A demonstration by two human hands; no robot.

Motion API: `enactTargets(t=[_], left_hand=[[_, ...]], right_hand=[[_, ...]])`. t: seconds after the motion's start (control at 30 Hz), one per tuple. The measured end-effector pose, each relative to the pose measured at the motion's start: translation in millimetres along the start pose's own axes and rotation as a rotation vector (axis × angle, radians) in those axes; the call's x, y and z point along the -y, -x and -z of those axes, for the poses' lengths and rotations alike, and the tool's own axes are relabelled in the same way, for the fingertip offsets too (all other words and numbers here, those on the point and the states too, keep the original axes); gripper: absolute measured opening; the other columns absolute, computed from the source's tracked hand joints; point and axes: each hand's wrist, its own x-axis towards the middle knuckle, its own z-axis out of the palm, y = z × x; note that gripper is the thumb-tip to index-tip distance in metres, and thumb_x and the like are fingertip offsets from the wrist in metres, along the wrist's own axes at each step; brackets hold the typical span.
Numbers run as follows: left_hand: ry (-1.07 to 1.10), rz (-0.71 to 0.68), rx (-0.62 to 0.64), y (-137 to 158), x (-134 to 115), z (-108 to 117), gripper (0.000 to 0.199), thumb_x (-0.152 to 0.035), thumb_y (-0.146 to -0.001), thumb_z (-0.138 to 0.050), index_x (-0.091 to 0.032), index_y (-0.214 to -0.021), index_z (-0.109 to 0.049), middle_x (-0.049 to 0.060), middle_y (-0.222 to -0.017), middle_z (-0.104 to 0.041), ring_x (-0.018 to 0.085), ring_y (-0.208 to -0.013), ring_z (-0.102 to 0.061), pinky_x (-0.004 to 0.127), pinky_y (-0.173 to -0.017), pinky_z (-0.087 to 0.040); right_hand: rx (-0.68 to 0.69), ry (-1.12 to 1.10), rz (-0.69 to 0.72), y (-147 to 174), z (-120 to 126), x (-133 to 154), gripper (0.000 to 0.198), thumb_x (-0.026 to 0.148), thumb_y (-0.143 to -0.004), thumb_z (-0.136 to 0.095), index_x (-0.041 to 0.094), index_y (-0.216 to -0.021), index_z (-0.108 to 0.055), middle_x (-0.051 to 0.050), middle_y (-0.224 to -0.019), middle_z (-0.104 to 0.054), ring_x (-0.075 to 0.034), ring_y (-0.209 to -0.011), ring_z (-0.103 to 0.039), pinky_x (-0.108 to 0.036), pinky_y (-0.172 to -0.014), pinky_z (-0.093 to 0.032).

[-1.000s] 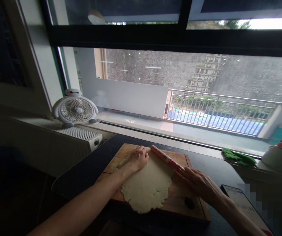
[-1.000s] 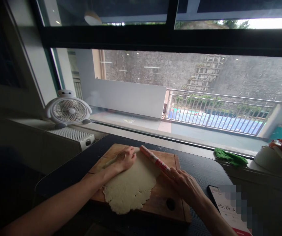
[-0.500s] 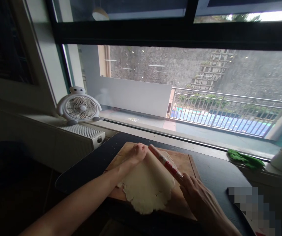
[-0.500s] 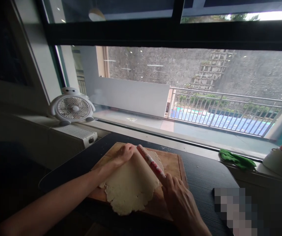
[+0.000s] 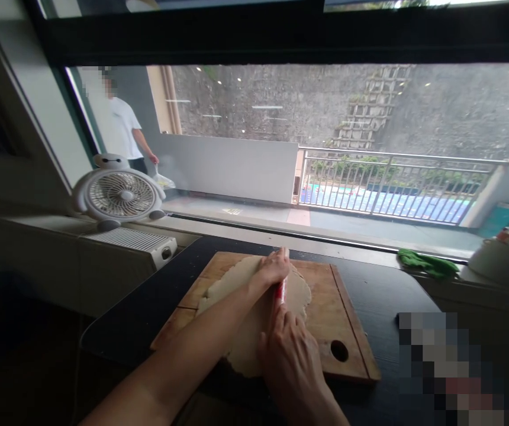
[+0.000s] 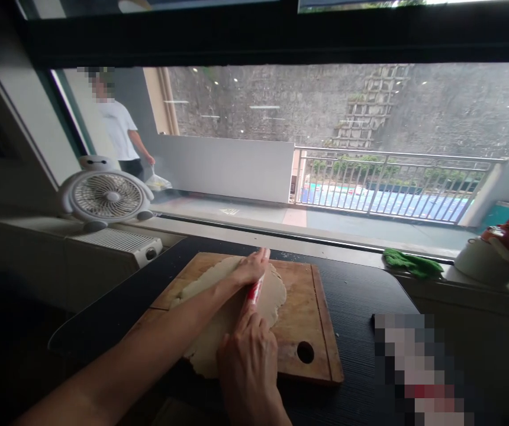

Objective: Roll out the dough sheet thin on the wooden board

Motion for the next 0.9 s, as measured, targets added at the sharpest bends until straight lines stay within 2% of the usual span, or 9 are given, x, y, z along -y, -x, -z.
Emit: enactTargets(t=[0.1, 0.23, 0.33, 0.4, 0.5, 0.63, 0.8, 0.9], left_hand=[[-0.005, -0.016, 0.030, 4, -3, -3, 0.037, -0.026, -0.083, -0.041, -0.020, -0.118, -0.048, 0.009, -0.108, -0.062, 0.021, -0.100, -0.057, 0.033, -0.087, -0.042], [-0.031, 0.031, -0.045, 15, 21, 9, 0.032, -0.022, -0.080, -0.043, -0.017, -0.111, -0.051, 0.013, -0.109, -0.061, 0.024, -0.103, -0.056, 0.036, -0.089, -0.041], [-0.044, 0.104, -0.130, 14, 44, 18, 0.032, -0.023, -0.082, -0.042, -0.015, -0.111, -0.051, 0.017, -0.121, -0.055, 0.030, -0.116, -0.047, 0.045, -0.093, -0.038], [-0.042, 0.127, -0.146, 5, 50, 17, 0.036, -0.024, -0.080, -0.046, -0.015, -0.115, -0.051, 0.017, -0.129, -0.050, 0.032, -0.124, -0.040, 0.048, -0.096, -0.035], [-0.027, 0.068, -0.109, -13, 42, 2, 0.040, -0.021, -0.076, -0.052, -0.017, -0.116, -0.053, 0.015, -0.130, -0.050, 0.032, -0.128, -0.035, 0.049, -0.099, -0.033], [-0.042, -0.024, -0.063, -26, 26, -14, 0.031, -0.021, -0.076, -0.054, -0.021, -0.106, -0.060, 0.013, -0.125, -0.055, 0.030, -0.131, -0.032, 0.048, -0.104, -0.027], [-0.059, 0.043, -0.073, -10, 48, 5, 0.037, -0.022, -0.079, -0.050, -0.016, -0.115, -0.054, 0.015, -0.141, -0.038, 0.033, -0.133, -0.025, 0.053, -0.103, -0.025], [-0.046, 0.059, -0.064, -8, 52, 14, 0.039, -0.024, -0.078, -0.051, -0.015, -0.116, -0.054, 0.016, -0.140, -0.039, 0.033, -0.132, -0.027, 0.052, -0.102, -0.027]], right_hand=[[-0.016, -0.048, 0.001, 0, 1, 2, 0.044, 0.022, -0.078, -0.050, 0.007, -0.119, -0.051, -0.012, -0.085, -0.058, -0.023, -0.079, -0.055, -0.035, -0.066, -0.048], [-0.061, -0.113, 0.124, -1, -8, 5, 0.053, 0.026, -0.075, -0.055, 0.010, -0.125, -0.046, -0.011, -0.089, -0.057, -0.023, -0.082, -0.055, -0.035, -0.068, -0.047], [-0.064, -0.055, 0.146, -3, -17, 5, 0.054, 0.014, -0.075, -0.050, 0.012, -0.128, -0.044, -0.010, -0.088, -0.058, -0.023, -0.079, -0.056, -0.034, -0.065, -0.046], [-0.061, 0.001, 0.121, -4, -19, 4, 0.052, 0.008, -0.075, -0.046, 0.012, -0.127, -0.045, -0.010, -0.085, -0.059, -0.022, -0.076, -0.056, -0.033, -0.063, -0.046], [-0.056, 0.023, 0.115, -1, -15, 0, 0.042, 0.014, -0.081, -0.045, 0.010, -0.122, -0.049, -0.010, -0.084, -0.060, -0.022, -0.075, -0.058, -0.034, -0.066, -0.046], [-0.037, 0.056, 0.080, 6, -10, 1, 0.036, 0.020, -0.082, -0.048, 0.010, -0.116, -0.054, -0.011, -0.084, -0.061, -0.021, -0.075, -0.059, -0.033, -0.066, -0.047], [-0.081, 0.143, 0.129, 5, -20, 9, 0.047, 0.009, -0.078, -0.048, 0.008, -0.124, -0.048, -0.010, -0.080, -0.061, -0.021, -0.071, -0.059, -0.031, -0.061, -0.047], [-0.076, 0.133, 0.134, 4, -22, 8, 0.046, 0.007, -0.078, -0.045, 0.006, -0.124, -0.047, -0.011, -0.079, -0.062, -0.021, -0.070, -0.060, -0.031, -0.058, -0.047]])
